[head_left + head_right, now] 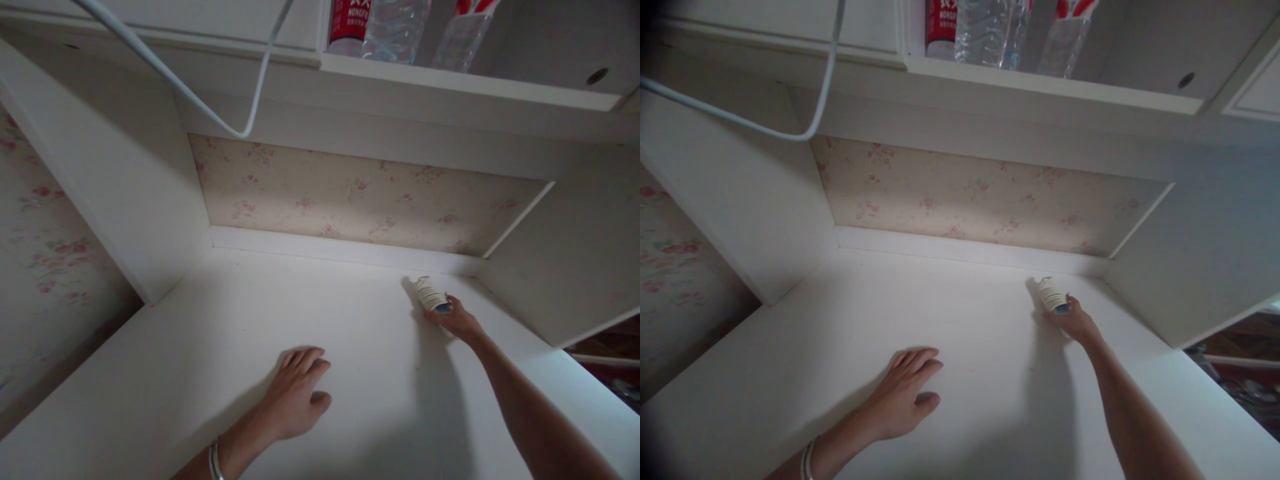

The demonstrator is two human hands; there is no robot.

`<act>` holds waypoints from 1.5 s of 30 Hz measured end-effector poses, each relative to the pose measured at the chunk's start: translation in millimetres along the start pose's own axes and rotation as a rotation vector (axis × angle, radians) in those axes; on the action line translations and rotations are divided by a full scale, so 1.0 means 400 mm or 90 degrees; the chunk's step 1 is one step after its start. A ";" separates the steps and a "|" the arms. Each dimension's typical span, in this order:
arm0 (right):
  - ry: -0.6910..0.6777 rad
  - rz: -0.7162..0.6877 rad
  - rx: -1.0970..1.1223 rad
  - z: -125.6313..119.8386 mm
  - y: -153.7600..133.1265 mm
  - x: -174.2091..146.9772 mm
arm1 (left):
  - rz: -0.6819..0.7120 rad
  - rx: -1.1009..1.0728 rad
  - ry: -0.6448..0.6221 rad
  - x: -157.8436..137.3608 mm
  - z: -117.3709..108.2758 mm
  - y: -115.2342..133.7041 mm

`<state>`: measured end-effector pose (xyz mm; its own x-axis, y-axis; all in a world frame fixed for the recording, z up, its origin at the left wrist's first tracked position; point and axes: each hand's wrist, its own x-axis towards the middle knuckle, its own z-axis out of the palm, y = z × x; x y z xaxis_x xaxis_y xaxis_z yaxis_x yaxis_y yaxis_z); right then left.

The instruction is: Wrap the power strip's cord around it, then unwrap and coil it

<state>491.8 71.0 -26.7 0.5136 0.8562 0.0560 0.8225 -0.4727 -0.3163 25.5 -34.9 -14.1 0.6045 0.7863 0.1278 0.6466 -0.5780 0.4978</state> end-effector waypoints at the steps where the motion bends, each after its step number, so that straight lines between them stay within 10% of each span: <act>1: -0.008 -0.004 -0.002 0.001 0.000 -0.002 | 0.000 0.002 0.001 -0.001 0.001 0.000; 45: 0.070 -0.109 -0.240 -0.018 0.015 -0.059 | 0.010 0.014 0.009 -0.006 0.001 0.001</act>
<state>486.3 46.3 -23.1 0.3677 0.9115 0.1842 0.9196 -0.3859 0.0734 24.6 -37.2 -14.6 0.6084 0.7798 0.1474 0.6472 -0.5950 0.4766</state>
